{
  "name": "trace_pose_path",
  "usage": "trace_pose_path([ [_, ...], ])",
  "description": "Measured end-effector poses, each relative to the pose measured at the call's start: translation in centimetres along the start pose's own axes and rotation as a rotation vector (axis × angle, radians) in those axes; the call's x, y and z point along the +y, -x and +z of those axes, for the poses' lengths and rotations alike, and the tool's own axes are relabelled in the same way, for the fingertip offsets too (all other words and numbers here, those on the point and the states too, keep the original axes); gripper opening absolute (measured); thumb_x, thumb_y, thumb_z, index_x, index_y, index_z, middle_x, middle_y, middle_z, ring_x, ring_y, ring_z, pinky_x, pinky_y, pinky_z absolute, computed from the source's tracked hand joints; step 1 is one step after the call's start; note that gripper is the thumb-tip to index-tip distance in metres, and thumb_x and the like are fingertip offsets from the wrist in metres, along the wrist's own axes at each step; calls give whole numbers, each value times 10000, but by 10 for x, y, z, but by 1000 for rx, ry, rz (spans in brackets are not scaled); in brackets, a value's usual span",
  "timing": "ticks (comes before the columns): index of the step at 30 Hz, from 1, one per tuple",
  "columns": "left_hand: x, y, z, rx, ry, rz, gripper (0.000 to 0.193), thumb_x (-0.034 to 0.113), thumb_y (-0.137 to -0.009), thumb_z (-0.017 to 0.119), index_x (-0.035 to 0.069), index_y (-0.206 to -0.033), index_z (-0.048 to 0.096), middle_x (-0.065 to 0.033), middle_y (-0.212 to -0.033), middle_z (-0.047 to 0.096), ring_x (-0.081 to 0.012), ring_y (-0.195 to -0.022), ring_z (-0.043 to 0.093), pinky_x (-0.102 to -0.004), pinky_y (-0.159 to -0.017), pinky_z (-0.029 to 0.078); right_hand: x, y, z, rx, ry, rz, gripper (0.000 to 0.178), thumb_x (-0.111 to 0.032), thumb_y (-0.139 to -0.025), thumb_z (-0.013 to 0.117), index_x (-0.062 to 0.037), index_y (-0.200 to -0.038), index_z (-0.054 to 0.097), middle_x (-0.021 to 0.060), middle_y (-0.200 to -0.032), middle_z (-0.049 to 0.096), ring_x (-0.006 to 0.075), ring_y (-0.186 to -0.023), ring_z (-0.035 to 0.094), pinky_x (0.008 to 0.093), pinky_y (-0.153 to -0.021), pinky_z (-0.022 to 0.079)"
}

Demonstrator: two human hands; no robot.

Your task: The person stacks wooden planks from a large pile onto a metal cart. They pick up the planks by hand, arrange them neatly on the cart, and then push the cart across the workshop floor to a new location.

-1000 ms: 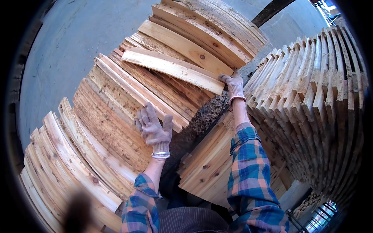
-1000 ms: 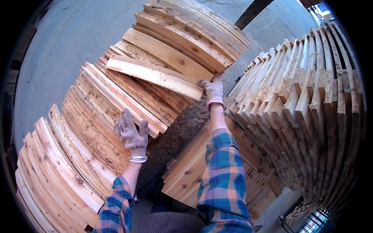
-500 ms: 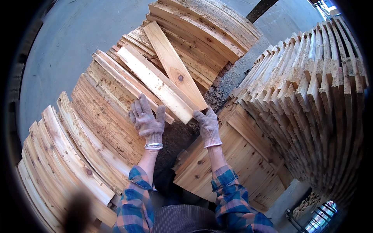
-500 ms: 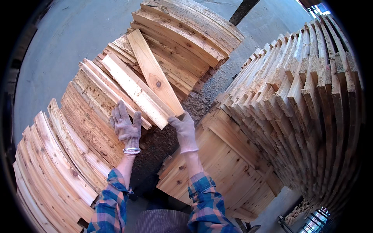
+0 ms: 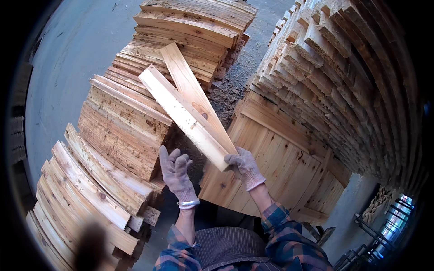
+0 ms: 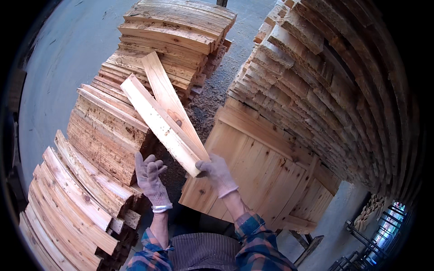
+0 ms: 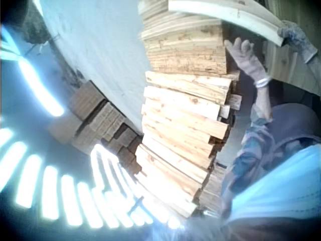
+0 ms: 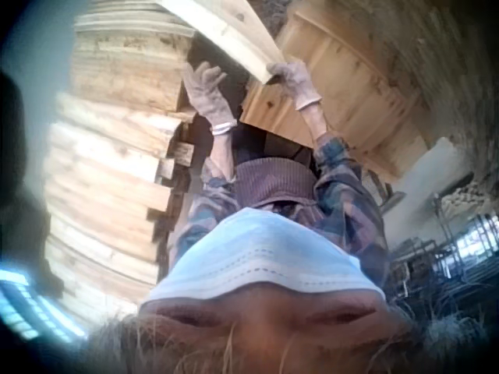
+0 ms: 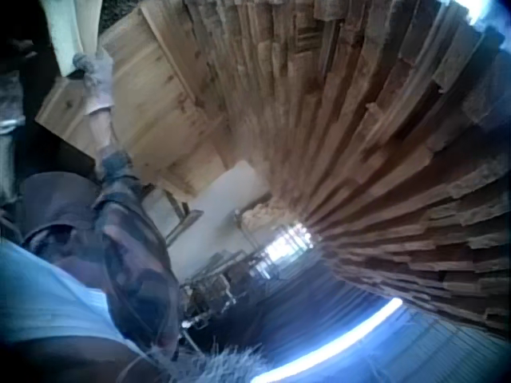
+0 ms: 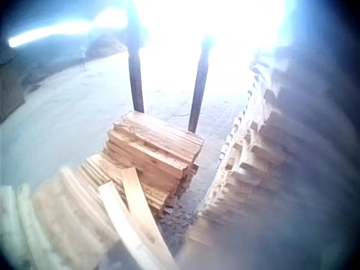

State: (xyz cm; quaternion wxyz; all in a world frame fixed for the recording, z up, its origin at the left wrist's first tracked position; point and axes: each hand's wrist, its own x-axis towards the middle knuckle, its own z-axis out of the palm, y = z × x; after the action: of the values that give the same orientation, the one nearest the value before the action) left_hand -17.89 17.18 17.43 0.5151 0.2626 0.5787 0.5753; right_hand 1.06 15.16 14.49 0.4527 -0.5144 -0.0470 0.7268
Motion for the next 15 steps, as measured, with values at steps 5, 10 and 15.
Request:
trace_pose_path([
  [5,-35,19,9,-237,319,-699,582,206,-890,654,-1,-1366,391,-136,-1185,563,-211,-1045,590,-340,-864,544,55,151,-37,80,420,91,604,-199,-728,786,103,-1194,547,154,-1032,659,168,-904,637,287,-792,517],
  [10,-36,117,49,-393,-182,-487,474,17,-880,568,21,-1331,420,-111,-1079,613,-219,-888,657,-340,-755,588,130,208,-117,-38,433,-65,837,-396,-767,765,72,-1360,404,169,-1344,505,197,-1211,485,295,-1021,372],
  [15,-54,262,56,-420,-212,-573,359,72,-877,607,7,-1209,487,-108,-972,634,-219,-824,665,-328,-679,587,67,220,-192,136,239,-444,886,-444,-812,702,52,-1435,314,182,-1427,438,248,-1317,413,320,-1097,314],
])
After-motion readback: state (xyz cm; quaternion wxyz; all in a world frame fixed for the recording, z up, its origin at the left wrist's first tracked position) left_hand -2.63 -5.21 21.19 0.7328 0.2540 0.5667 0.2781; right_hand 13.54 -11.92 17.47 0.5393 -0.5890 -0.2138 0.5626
